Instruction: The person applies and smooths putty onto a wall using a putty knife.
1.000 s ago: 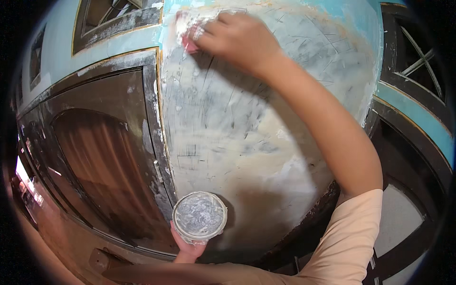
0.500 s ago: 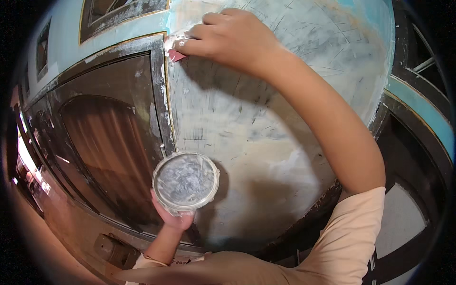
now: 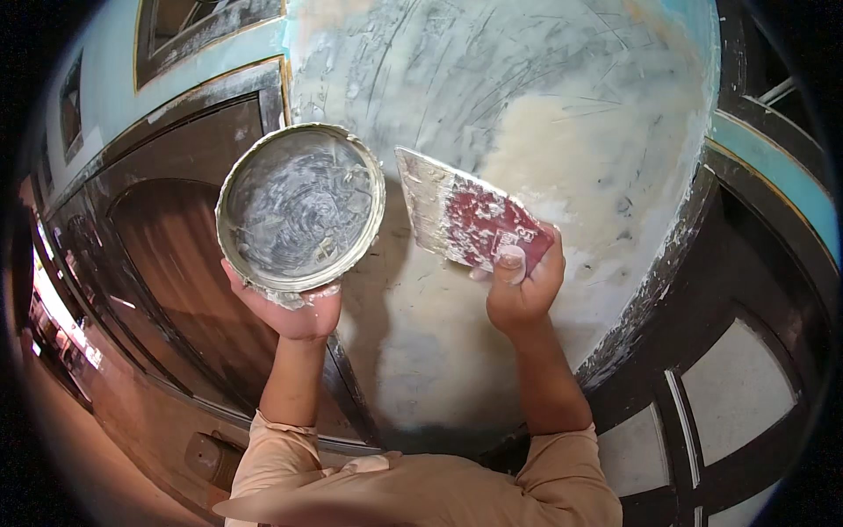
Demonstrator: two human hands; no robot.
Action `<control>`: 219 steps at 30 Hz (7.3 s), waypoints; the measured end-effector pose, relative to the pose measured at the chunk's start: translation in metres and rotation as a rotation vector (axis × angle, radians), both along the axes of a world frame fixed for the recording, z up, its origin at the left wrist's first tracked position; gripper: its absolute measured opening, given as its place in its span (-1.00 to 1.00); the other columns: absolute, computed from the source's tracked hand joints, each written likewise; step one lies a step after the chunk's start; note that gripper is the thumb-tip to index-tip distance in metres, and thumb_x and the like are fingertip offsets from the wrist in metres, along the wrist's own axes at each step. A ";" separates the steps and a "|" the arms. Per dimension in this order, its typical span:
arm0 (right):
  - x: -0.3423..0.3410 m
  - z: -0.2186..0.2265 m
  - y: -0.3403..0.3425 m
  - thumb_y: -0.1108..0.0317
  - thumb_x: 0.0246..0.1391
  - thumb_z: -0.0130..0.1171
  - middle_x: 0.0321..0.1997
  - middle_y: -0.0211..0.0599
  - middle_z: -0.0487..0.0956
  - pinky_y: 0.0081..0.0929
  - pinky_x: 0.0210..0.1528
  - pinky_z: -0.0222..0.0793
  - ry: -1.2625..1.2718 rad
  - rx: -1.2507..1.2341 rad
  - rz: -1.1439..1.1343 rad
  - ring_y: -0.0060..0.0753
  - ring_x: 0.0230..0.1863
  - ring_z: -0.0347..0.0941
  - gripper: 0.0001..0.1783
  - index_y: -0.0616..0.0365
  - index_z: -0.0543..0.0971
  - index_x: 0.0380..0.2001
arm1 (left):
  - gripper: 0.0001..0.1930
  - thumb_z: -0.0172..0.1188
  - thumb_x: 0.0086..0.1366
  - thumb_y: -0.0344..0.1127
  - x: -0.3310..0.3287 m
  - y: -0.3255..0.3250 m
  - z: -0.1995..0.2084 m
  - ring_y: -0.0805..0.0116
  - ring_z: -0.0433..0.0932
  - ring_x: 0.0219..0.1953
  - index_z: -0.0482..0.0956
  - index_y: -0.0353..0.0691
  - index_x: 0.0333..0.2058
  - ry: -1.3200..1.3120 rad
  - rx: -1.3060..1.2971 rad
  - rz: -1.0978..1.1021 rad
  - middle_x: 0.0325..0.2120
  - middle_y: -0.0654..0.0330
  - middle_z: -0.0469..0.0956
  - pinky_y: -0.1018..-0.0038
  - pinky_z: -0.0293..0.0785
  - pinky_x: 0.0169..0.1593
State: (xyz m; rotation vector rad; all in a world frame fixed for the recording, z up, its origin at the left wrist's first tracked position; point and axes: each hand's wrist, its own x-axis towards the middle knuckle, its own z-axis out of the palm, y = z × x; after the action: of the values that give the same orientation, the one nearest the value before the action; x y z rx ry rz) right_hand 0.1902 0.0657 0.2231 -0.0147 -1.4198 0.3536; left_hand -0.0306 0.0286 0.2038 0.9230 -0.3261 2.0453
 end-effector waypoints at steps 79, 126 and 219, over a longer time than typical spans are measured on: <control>-0.005 0.159 0.077 0.25 0.08 0.11 0.00 -0.68 0.61 -0.24 0.24 0.10 -0.440 1.067 -1.391 -0.49 0.12 0.44 -0.70 -0.46 0.63 -0.14 | -0.23 -0.26 0.34 0.37 0.016 0.000 -0.046 0.10 0.25 0.30 0.11 0.01 0.35 -0.067 -0.304 0.003 0.32 0.21 0.20 0.02 0.23 0.31; -0.023 0.189 0.034 0.27 -0.05 0.20 -0.21 -0.62 0.64 -0.42 -0.19 0.42 -0.491 1.109 -1.271 -0.46 -0.22 0.52 -0.72 -0.28 0.66 -0.21 | -0.24 -0.25 0.34 0.35 0.014 -0.055 -0.136 0.11 0.24 0.30 0.17 -0.01 0.33 -0.001 -0.539 -0.267 0.30 0.20 0.24 0.07 0.16 0.34; 0.176 -0.042 0.048 0.48 0.09 0.13 -0.58 -0.25 0.47 -0.47 -0.48 0.28 -0.339 -0.355 -0.147 -0.35 -0.58 0.33 -0.83 0.28 0.57 -0.23 | -0.14 -0.12 0.33 0.34 0.200 0.042 -0.127 0.11 0.25 0.32 0.17 -0.32 0.31 0.242 -0.347 0.121 0.27 0.03 0.28 0.15 0.08 0.37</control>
State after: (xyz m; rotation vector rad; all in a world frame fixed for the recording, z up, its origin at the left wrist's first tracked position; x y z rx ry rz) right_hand 0.3666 0.1140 0.1816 -0.4859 -1.6617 0.4934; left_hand 0.1699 0.0707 0.0768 0.9742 0.2143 1.9871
